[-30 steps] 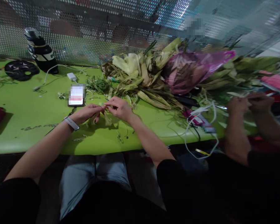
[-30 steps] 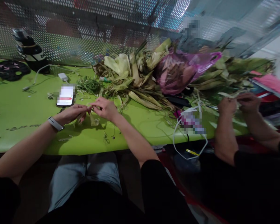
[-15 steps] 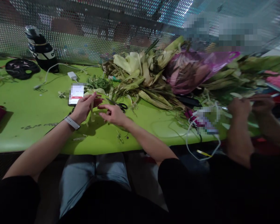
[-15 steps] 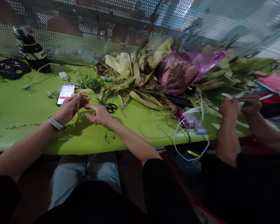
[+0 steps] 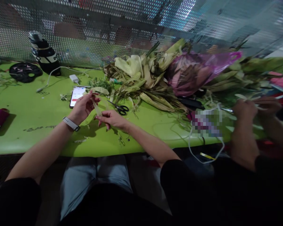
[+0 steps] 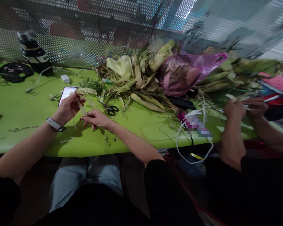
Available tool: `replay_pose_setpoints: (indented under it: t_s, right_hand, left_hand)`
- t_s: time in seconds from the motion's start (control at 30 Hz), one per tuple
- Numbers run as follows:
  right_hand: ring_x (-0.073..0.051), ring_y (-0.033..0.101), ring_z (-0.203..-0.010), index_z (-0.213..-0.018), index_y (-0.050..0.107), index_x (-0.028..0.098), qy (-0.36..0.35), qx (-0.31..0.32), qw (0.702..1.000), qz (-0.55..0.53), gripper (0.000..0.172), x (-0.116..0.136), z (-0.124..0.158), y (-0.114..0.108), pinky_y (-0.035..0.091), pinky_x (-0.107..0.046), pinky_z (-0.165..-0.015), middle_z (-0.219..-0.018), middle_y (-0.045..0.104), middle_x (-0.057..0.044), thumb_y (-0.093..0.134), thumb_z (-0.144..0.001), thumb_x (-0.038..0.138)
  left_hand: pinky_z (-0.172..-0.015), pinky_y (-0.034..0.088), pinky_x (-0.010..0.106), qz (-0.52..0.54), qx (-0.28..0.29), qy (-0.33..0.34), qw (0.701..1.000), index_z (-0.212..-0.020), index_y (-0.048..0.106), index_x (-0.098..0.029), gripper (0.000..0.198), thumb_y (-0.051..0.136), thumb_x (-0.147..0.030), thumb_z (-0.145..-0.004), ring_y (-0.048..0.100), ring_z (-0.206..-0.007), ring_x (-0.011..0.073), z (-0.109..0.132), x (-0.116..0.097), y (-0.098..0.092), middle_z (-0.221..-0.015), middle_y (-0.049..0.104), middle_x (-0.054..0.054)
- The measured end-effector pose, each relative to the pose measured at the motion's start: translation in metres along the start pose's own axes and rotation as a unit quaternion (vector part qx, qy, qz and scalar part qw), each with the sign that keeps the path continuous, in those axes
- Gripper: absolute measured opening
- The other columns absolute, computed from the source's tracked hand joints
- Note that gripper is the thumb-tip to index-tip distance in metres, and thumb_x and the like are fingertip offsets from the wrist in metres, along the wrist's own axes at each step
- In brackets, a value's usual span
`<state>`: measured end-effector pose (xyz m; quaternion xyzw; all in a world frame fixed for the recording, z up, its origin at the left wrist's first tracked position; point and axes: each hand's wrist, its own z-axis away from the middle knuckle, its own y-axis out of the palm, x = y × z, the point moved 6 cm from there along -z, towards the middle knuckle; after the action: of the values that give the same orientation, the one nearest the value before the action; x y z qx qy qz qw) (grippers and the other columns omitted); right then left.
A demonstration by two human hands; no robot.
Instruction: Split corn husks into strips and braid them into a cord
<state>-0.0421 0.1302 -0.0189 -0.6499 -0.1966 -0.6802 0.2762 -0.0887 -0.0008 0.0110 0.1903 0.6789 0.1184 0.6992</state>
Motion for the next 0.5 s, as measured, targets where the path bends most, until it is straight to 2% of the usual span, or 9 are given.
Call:
replay_pose_setpoints:
  t_s: [0.1,0.17,0.23,0.3,0.33,0.37,0.43,0.5]
  right_hand:
    - [-0.006,0.057,-0.048,-0.088,0.069,0.015,-0.021,-0.013,0.994,0.109,0.033,0.005,0.005,-0.003,0.048,-0.02,-0.045,-0.082,0.075,-0.003,0.068,-0.09,0.048]
    - [-0.009,0.06,-0.057,-0.089,0.071,0.015,-0.091,-0.088,0.97,0.207,0.032,0.018,0.01,-0.012,0.05,-0.022,-0.052,-0.084,0.075,-0.005,0.068,-0.09,0.047]
    - [-0.011,0.061,-0.064,-0.092,0.071,0.015,-0.164,-0.197,0.93,0.262,0.029,0.033,0.019,-0.027,0.051,-0.024,-0.056,-0.089,0.074,-0.008,0.062,-0.095,0.043]
    - [-0.01,0.059,-0.063,-0.101,0.068,0.016,-0.181,-0.273,0.912,0.248,0.027,0.039,0.025,-0.042,0.051,-0.026,-0.055,-0.101,0.072,-0.01,0.055,-0.099,0.04]
    - [-0.009,0.057,-0.06,-0.107,0.065,0.016,-0.17,-0.284,0.917,0.224,0.027,0.038,0.024,-0.048,0.052,-0.026,-0.053,-0.109,0.071,-0.011,0.054,-0.1,0.039]
    - [-0.007,0.055,-0.058,-0.114,0.061,0.016,-0.154,-0.276,0.928,0.196,0.028,0.035,0.022,-0.051,0.052,-0.025,-0.052,-0.117,0.068,-0.012,0.054,-0.099,0.04]
    - [-0.005,0.053,-0.054,-0.123,0.055,0.018,-0.119,-0.217,0.96,0.132,0.035,0.026,0.012,-0.049,0.053,-0.024,-0.049,-0.129,0.064,-0.013,0.057,-0.098,0.042]
    - [-0.005,0.054,-0.052,-0.127,0.052,0.019,-0.087,-0.146,0.982,0.082,0.042,0.016,0.003,-0.039,0.053,-0.024,-0.048,-0.127,0.065,-0.012,0.061,-0.095,0.045]
  left_hand:
    - [-0.065,0.054,0.021,-0.015,0.0,-0.012,1.0,-0.093,0.069,-0.018,0.026,0.072,-0.043,-0.087,0.07,-0.071,0.0118,0.001,-0.003,0.001,-0.072,0.071,0.001]
    - [-0.062,0.052,0.02,-0.025,-0.006,-0.015,1.0,-0.091,0.068,-0.018,0.028,0.072,-0.045,-0.087,0.068,-0.067,0.0106,0.001,-0.006,0.0,-0.068,0.068,0.0]
    - [-0.056,0.049,0.019,-0.033,-0.003,-0.018,0.999,-0.09,0.068,-0.017,0.028,0.072,-0.045,-0.086,0.064,-0.062,0.0098,0.001,-0.006,0.0,-0.066,0.065,-0.001]
    - [-0.048,0.043,0.018,-0.046,0.015,-0.027,0.998,-0.089,0.069,-0.017,0.026,0.072,-0.043,-0.085,0.06,-0.058,0.0087,0.001,-0.005,0.001,-0.067,0.064,0.0]
    - [-0.045,0.039,0.018,-0.052,0.026,-0.032,0.998,-0.089,0.07,-0.017,0.026,0.073,-0.042,-0.084,0.057,-0.056,0.0081,0.001,-0.003,0.001,-0.067,0.064,0.0]
    - [-0.044,0.036,0.018,-0.059,0.035,-0.035,0.997,-0.089,0.07,-0.017,0.025,0.073,-0.042,-0.083,0.055,-0.054,0.0076,0.001,-0.001,0.002,-0.067,0.063,0.0]
    - [-0.044,0.035,0.018,-0.07,0.044,-0.035,0.996,-0.086,0.071,-0.017,0.027,0.075,-0.042,-0.081,0.053,-0.053,0.0071,0.002,0.001,0.003,-0.067,0.063,0.0]
    - [-0.046,0.035,0.019,-0.092,0.052,-0.028,0.994,-0.08,0.069,-0.016,0.03,0.077,-0.045,-0.078,0.051,-0.053,0.0071,0.003,0.003,0.004,-0.065,0.062,0.001]
